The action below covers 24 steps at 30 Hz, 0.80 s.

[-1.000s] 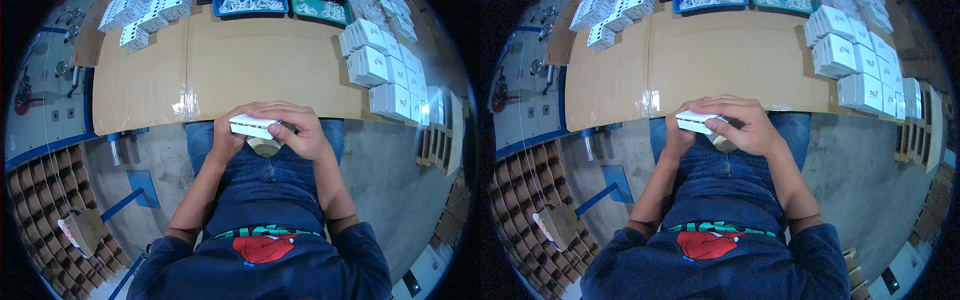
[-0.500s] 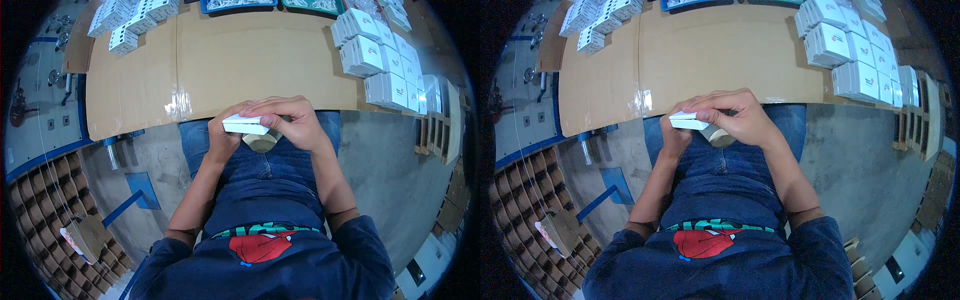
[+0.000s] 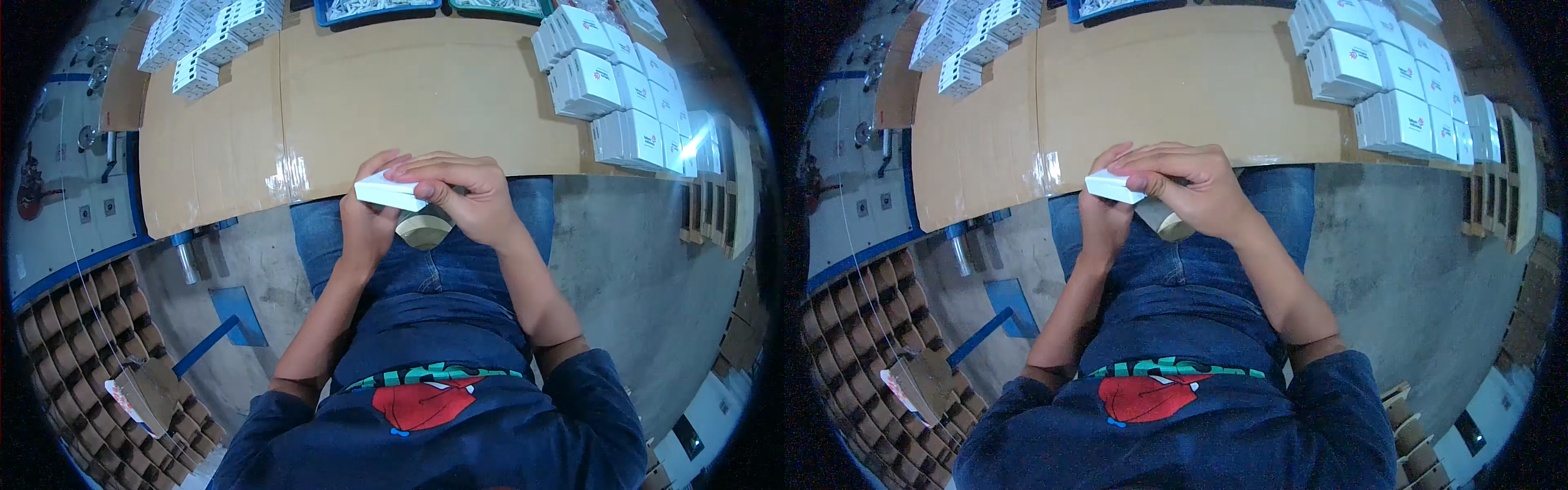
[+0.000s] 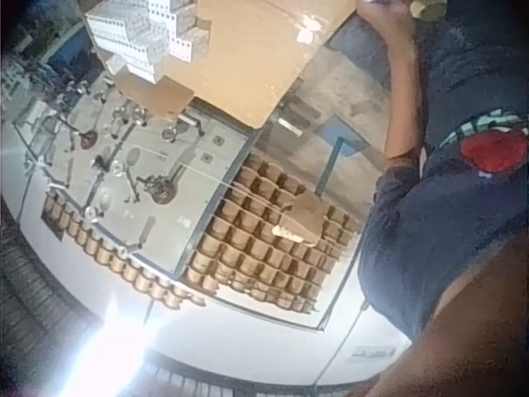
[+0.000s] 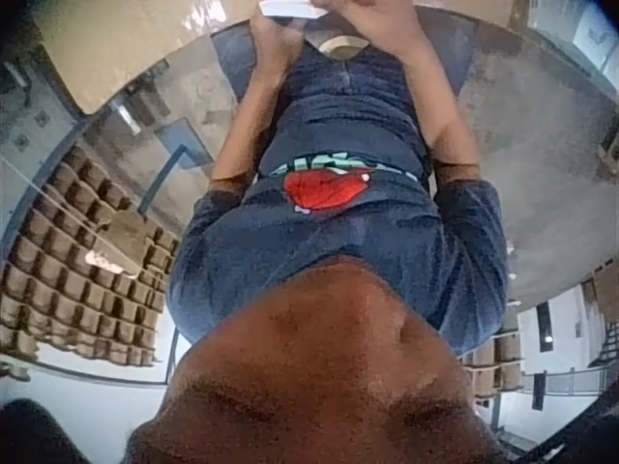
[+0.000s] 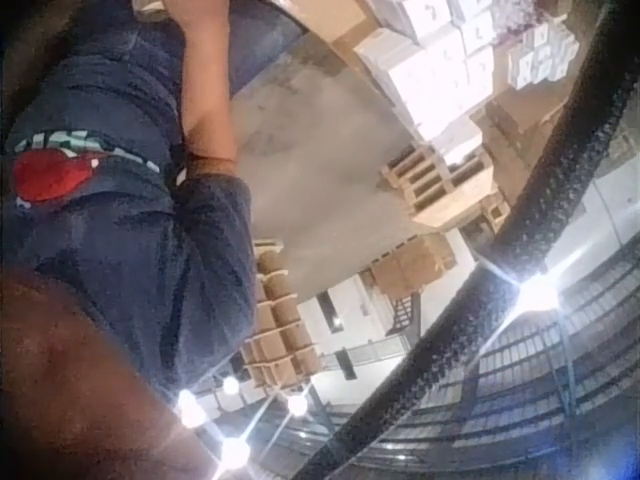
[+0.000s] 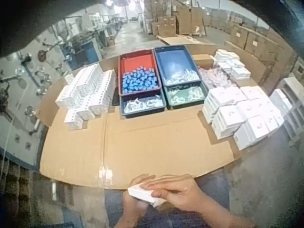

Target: Assemble small plastic electronic boxes by inserting various internal components like spacers and connectors.

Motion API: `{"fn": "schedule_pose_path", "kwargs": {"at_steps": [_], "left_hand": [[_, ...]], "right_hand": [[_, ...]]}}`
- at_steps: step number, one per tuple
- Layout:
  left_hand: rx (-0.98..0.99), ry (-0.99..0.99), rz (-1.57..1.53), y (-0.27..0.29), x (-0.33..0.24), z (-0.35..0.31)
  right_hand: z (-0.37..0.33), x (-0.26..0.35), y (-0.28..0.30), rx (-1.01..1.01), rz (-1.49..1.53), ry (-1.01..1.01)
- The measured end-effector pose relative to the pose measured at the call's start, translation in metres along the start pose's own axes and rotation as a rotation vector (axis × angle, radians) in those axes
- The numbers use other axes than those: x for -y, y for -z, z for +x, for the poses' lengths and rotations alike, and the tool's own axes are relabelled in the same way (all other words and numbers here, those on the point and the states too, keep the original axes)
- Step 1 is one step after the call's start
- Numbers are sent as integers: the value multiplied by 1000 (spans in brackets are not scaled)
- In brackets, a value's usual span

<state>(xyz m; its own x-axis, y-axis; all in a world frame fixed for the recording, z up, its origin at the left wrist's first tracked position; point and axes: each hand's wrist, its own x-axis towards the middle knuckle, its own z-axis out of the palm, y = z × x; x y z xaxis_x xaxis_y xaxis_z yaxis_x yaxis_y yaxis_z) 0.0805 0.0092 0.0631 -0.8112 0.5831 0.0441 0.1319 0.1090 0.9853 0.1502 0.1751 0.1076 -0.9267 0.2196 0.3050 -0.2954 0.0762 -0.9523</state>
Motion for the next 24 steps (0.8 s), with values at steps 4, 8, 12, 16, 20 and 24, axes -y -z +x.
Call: {"fn": "schedule_pose_path", "kwargs": {"at_steps": [4,8,12,16,20,24], "left_hand": [[178,189,-539,-7,-21,-5],[126,501,-1176,-9,-43,-3],[96,447,-1069,-15,-50,-1],[105,422,-1069,-14,-46,0],[100,429,-1093,-13,-47,1],[81,443,-1102,-16,-46,2]], "right_hand": [[-3,-5,-3,-65,-73,48],[-5,2,-3,-137,95,-179],[-3,-3,-5,-158,45,-131],[-4,4,-7,-172,91,-218],[-5,3,-7,-203,123,-263],[-3,4,-7,-230,116,-246]]}}
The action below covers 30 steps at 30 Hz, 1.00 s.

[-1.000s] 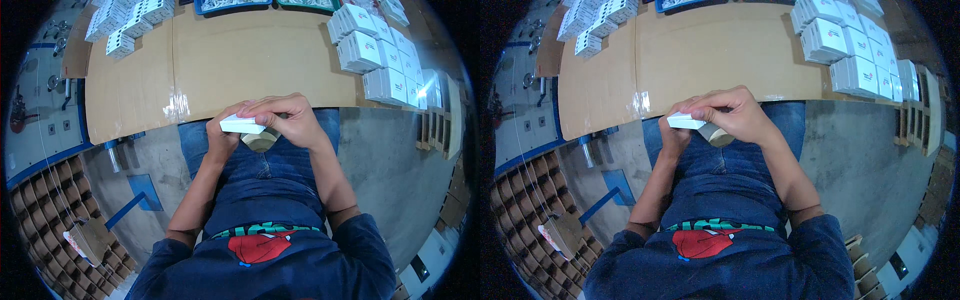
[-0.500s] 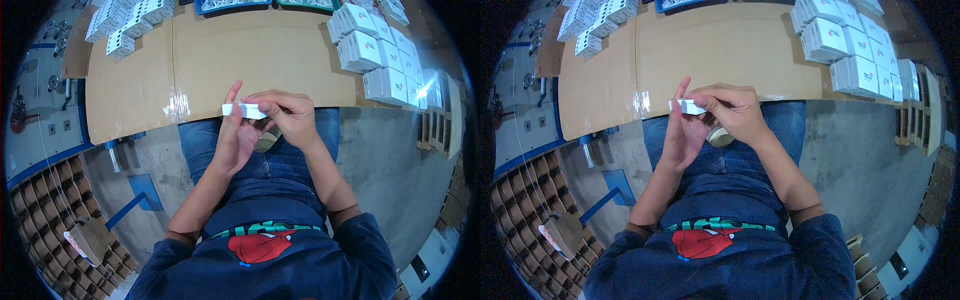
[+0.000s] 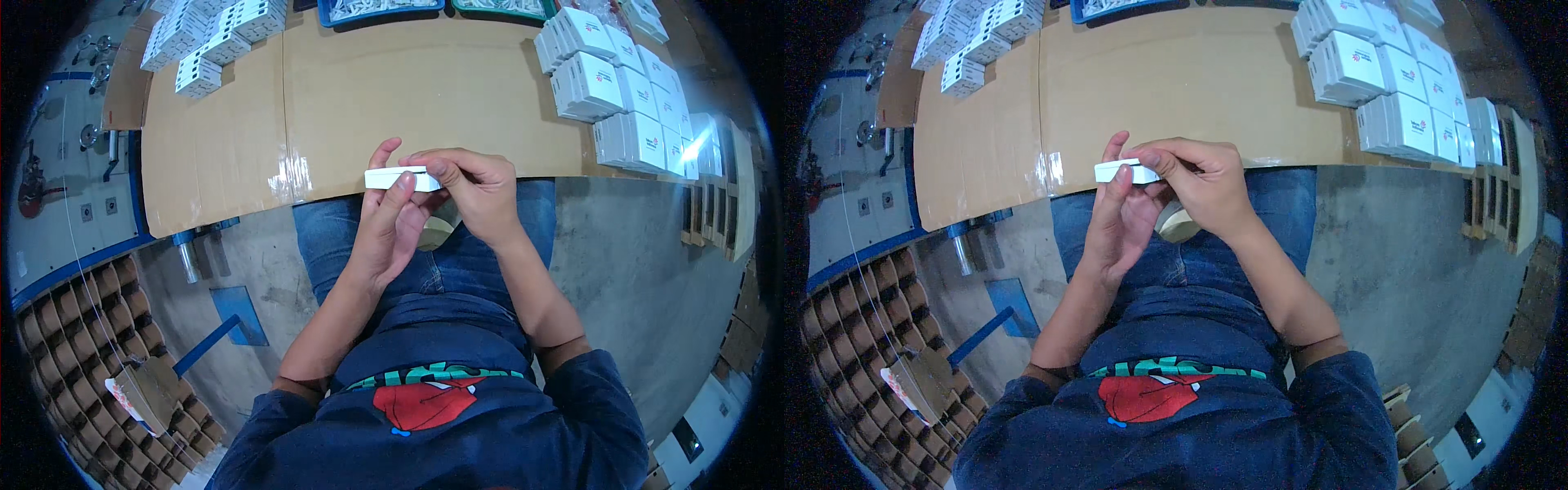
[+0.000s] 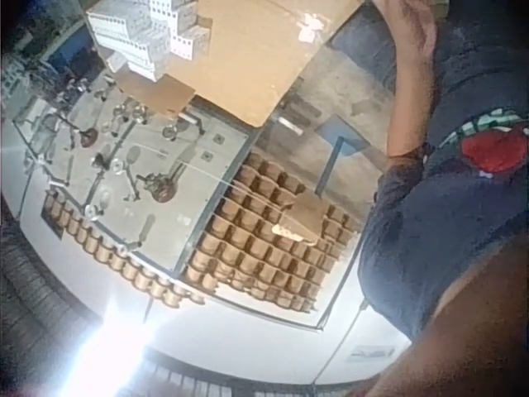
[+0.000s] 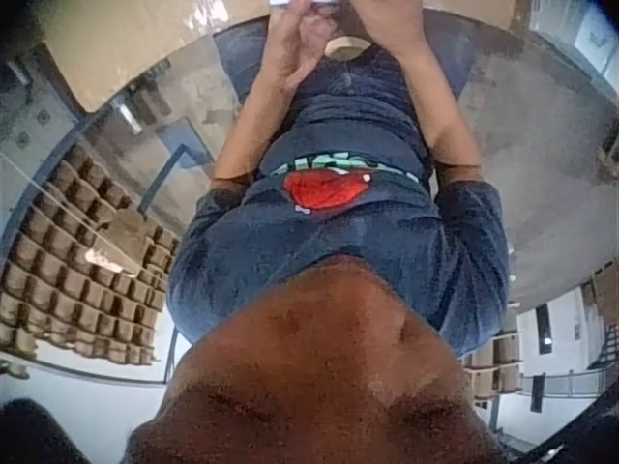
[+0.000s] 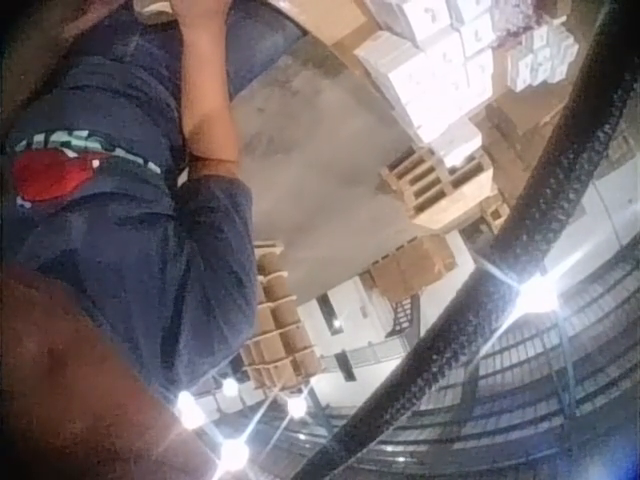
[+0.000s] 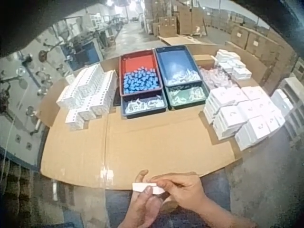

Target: Assemble small plastic electronic boxes by inserting various internal components like spacers and connectors.

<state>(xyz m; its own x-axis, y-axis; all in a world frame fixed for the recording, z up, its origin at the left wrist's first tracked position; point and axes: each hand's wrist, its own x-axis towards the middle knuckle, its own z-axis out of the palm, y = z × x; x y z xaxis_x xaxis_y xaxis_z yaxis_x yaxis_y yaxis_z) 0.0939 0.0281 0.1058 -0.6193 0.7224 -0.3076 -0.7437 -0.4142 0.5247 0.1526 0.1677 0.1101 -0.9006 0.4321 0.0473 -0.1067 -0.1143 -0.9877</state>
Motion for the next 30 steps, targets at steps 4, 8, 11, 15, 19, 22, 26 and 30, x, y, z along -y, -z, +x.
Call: {"fn": "schedule_pose_path", "kwargs": {"at_steps": [4,8,11,15,19,22,26,30], "left_hand": [[-11,-8,46,-3,0,0],[-22,-44,69,2,1,1],[-21,-152,202,7,-1,6],[15,-312,759,11,-11,12],[74,-325,798,23,-7,16],[78,-332,912,25,-6,17],[154,-345,710,30,-1,18],[85,13,144,23,0,9]], "right_hand": [[0,-4,1,-5,-42,20],[-2,-7,5,49,63,-51],[4,-7,18,165,132,3],[8,-3,29,308,-17,97],[7,16,11,337,-243,35],[8,5,13,331,-277,15],[11,0,18,342,-254,44],[11,5,15,272,-304,127]]}}
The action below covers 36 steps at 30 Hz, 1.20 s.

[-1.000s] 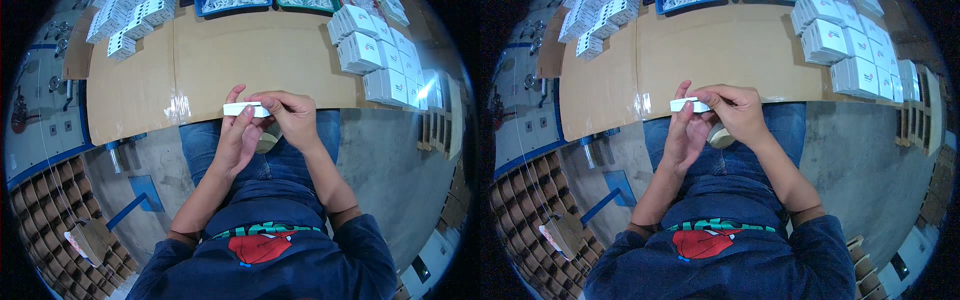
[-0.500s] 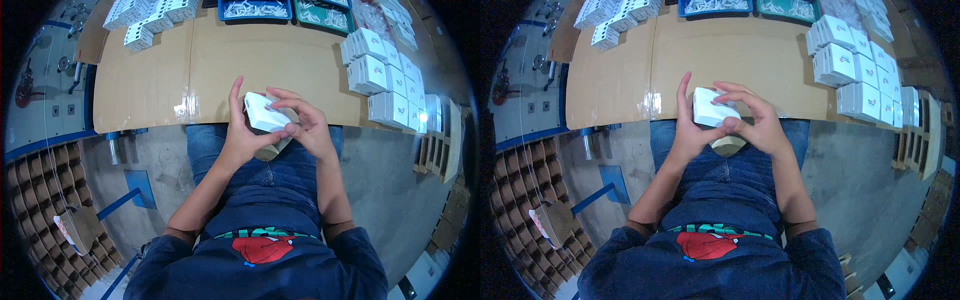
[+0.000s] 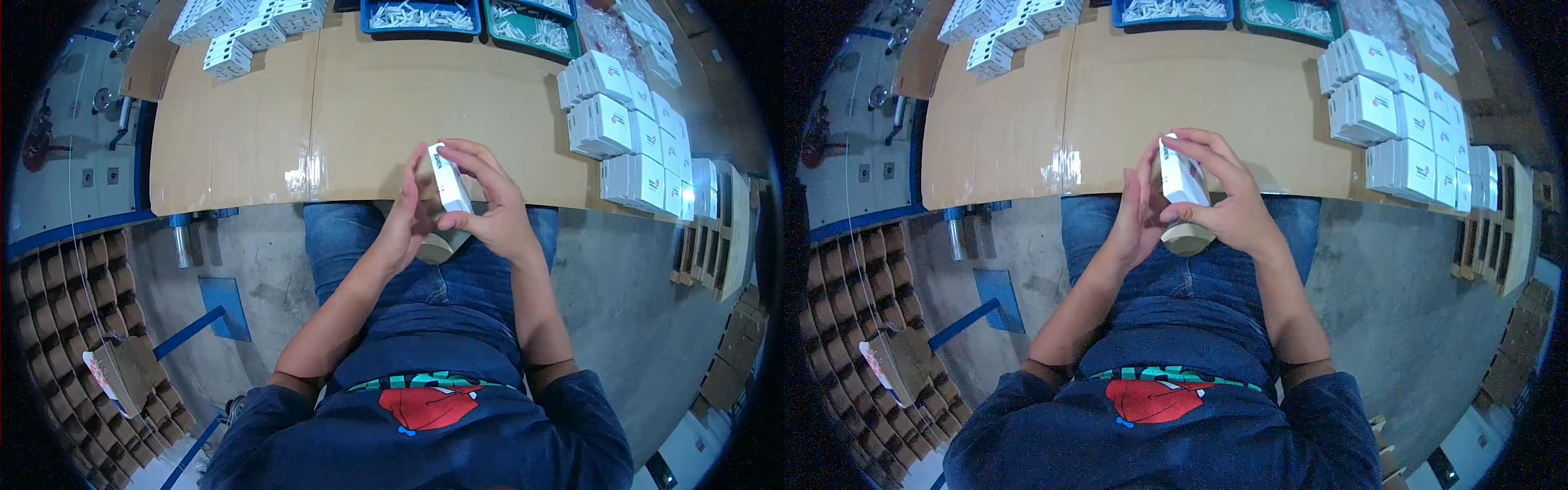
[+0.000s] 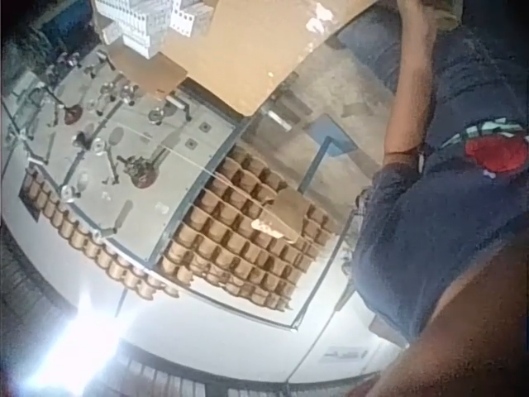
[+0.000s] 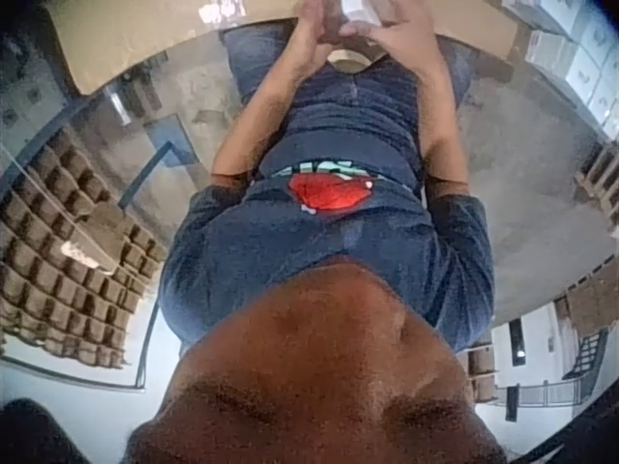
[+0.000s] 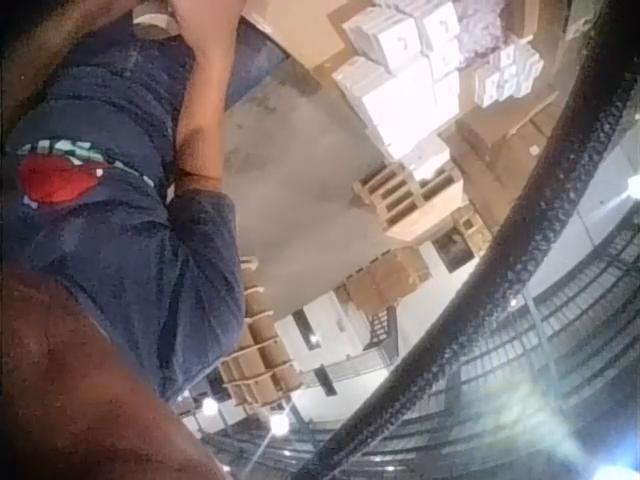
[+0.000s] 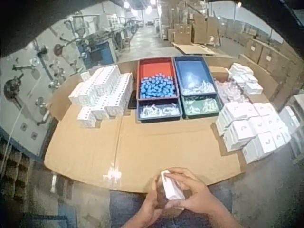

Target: Assemble small plastic electronic boxes by inserting various internal components like spacers and connectors.

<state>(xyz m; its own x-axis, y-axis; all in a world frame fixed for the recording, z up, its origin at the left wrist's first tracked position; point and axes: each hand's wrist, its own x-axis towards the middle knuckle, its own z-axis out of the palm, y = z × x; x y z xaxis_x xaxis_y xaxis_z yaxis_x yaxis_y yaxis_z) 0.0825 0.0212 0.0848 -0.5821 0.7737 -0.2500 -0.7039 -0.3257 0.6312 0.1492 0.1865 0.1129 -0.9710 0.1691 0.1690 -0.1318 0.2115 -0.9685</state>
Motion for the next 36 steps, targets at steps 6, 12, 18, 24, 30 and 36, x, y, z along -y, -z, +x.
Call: {"fn": "schedule_pose_path", "kwargs": {"at_steps": [6,12,18,24,30,36], "left_hand": [[-56,186,40,-24,5,-2],[-145,34,-35,-36,15,-3],[-200,9,-42,-39,18,-3],[-177,-16,-37,-35,21,-2],[-214,-32,-108,-39,20,-2],[-225,-32,-87,-37,21,0]], "right_hand": [[-3,-11,-8,12,-145,122],[-2,-17,-12,2,-254,207],[-2,-17,-14,18,-277,238],[-1,-17,-14,20,-226,220],[-1,-17,-15,-5,-188,218],[-1,-22,-19,-58,-171,231]]}}
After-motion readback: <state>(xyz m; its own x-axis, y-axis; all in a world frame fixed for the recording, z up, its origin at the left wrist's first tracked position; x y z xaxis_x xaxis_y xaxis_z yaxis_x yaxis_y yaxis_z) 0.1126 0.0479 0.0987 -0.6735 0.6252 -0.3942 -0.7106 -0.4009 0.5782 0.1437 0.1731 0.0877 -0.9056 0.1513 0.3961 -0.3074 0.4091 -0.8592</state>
